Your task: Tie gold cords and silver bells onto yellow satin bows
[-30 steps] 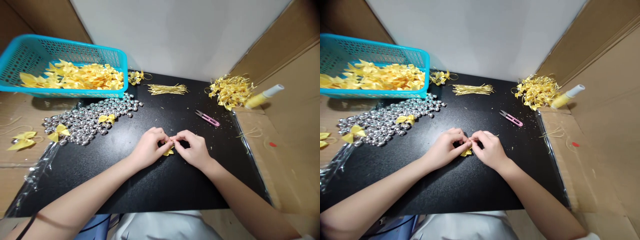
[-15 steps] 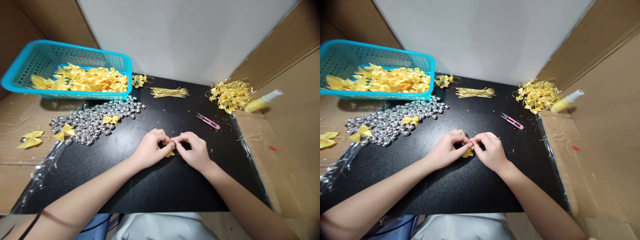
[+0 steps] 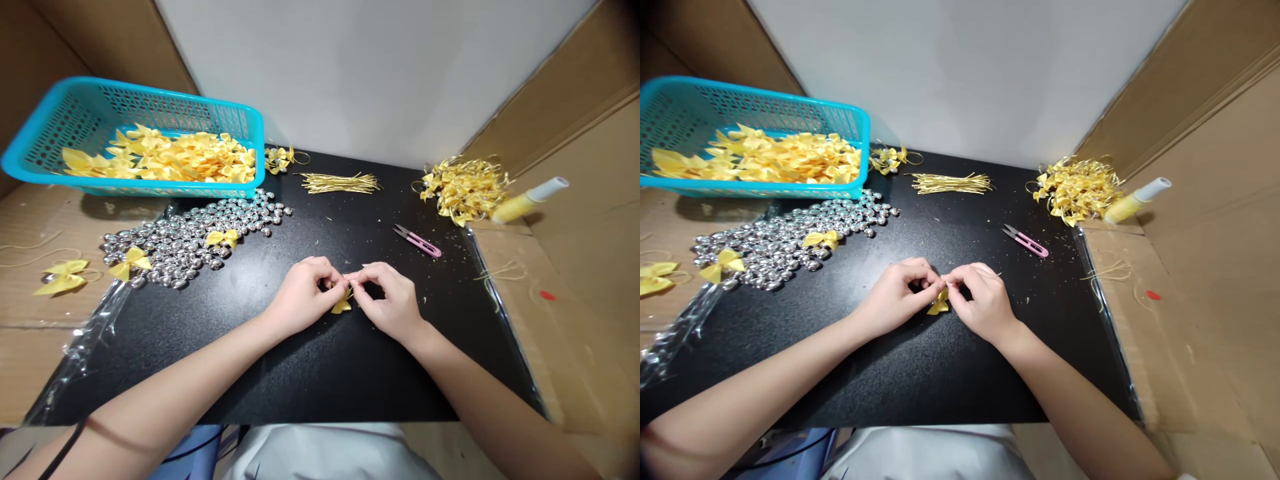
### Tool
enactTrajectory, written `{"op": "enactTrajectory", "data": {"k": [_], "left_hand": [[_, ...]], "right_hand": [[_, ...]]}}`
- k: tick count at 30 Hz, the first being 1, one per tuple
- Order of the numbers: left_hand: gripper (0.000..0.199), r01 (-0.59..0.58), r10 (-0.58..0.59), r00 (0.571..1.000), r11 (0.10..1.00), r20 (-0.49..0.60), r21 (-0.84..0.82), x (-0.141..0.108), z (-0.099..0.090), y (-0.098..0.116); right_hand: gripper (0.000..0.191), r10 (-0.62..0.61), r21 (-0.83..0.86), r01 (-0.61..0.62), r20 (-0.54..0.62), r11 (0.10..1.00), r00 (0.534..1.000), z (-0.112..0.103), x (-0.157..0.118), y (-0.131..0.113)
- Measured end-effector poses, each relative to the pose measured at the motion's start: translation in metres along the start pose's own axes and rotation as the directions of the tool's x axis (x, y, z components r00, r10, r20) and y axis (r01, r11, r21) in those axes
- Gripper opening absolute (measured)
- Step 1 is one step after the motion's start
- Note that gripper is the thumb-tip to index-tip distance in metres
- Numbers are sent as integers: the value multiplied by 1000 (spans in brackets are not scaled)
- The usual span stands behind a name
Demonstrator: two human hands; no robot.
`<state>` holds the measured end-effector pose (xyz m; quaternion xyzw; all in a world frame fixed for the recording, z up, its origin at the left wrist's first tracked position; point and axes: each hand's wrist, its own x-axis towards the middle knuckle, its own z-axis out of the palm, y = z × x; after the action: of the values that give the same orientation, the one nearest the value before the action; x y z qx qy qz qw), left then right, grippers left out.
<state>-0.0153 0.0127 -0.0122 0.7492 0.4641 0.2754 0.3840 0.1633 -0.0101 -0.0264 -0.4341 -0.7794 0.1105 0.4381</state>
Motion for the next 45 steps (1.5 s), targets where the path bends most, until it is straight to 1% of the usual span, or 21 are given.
{"op": "enactTrajectory", "data": {"k": [6,10,19,26,31,35,37,40,42,45], "left_hand": [[19,-26,25,1000,999,7,29,-1,-1,1],[14,-10,10,1000,1000,1,4,-2,-1,-1],[17,11,-11,1000,1000,23,0,-1,-1,-1],[17,-2,1,998,1000,61,13,-1,-4,0],[16,-5,2,996,999,87,41,-1,-6,2],[14,-22,11,994,995,108,95,-2,-5,2],[12,-30,21,995,995,98,95,-3,-5,2],[2,-23,21,999,999,41,46,-4,-6,3],[4,-13,12,1000,1000,11,26,-4,-6,3],[5,-25,24,1000,999,20,26,-4,-6,2]], "right_hand": [[14,-2,-19,2,2,1000,1000,0,-1,-1],[16,-35,-31,35,-9,999,999,-1,2,-3],[18,-41,-41,40,-18,998,999,-2,4,-4],[19,-53,-44,52,-24,998,998,-3,4,-4],[21,-48,-33,48,-22,998,999,-5,4,-4],[21,-44,-28,43,-16,999,999,-5,5,-5],[20,-46,-32,46,-13,998,999,-5,5,-5],[19,-50,-38,49,-12,998,999,-6,5,-4],[19,-46,-37,45,-10,998,999,-6,5,-4],[20,-34,-37,34,-7,999,999,-6,4,-5]]}}
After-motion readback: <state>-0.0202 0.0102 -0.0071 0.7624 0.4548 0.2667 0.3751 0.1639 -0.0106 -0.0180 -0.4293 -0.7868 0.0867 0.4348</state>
